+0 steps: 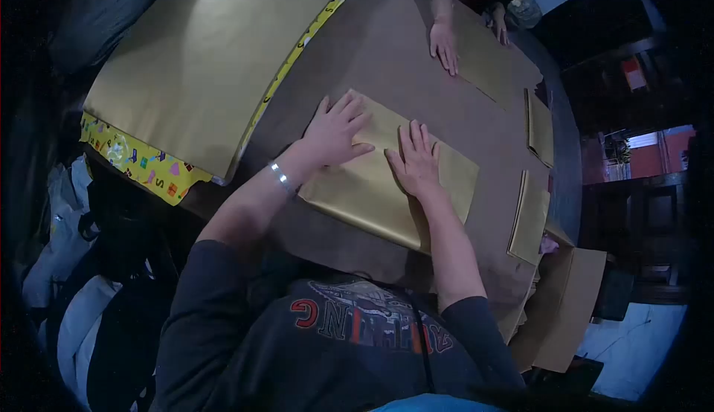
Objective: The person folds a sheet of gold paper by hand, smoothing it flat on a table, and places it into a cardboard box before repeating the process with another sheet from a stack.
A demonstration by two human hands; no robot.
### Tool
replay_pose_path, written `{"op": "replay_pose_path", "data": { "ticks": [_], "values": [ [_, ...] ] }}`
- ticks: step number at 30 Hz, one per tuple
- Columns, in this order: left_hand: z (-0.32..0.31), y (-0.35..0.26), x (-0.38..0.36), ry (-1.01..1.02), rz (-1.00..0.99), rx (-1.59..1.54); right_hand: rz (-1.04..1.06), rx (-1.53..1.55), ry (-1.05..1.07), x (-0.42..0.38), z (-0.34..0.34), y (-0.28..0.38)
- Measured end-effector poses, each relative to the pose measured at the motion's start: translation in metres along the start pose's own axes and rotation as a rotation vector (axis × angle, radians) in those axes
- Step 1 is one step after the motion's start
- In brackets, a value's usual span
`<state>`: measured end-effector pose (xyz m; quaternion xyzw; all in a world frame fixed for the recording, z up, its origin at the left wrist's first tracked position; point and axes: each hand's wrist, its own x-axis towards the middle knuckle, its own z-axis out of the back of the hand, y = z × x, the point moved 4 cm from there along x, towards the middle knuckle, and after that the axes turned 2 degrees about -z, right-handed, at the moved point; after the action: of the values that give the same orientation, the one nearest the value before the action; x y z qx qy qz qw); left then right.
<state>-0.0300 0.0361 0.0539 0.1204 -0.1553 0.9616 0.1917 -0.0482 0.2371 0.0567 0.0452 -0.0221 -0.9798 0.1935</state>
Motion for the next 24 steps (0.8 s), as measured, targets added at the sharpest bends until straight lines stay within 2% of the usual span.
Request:
{"op": "replay_pose_path", "data": {
  "ticks": [1,3,8,10,11,12,14,20,21,24],
  "values": [
    [-0.002,0.006,0.005,0.069,0.036,0.028,-0.041,0.02,0.067,0.0,0.001,0.0],
    [-0.005,0.014,0.008,0.031,0.037,0.048,-0.047,0.008,0.071,0.0,0.004,0.004],
    [0.001,0.024,-0.01,-0.008,0.005,0.011,-0.001,0.021,-0.007,0.002,-0.01,-0.005],
    [0.027,0.027,-0.023,0.156,0.12,-0.386,-0.003,-0.008,0.0,0.002,-0.009,-0.005],
    [0.029,0.034,-0.038,-0.033,0.128,-0.52,0.0,-0.004,0.0,0.002,-0.008,-0.004],
    [0.039,0.034,-0.052,-0.031,0.13,-0.515,-0.004,0.001,0.0,0.002,-0.007,-0.004],
    [0.05,0.036,-0.089,0.084,0.529,-1.073,-0.01,0.012,0.002,0.002,-0.008,-0.005],
    [0.065,0.005,-0.145,0.234,0.624,-1.232,0.001,-0.02,-0.026,0.001,-0.009,-0.004],
    [0.059,0.002,-0.147,0.244,0.565,-1.341,-0.013,-0.001,-0.012,0.001,-0.007,-0.003],
    [0.059,-0.013,-0.142,0.334,0.566,-1.438,-0.017,-0.017,-0.006,0.001,-0.007,-0.003]
  ]
}}
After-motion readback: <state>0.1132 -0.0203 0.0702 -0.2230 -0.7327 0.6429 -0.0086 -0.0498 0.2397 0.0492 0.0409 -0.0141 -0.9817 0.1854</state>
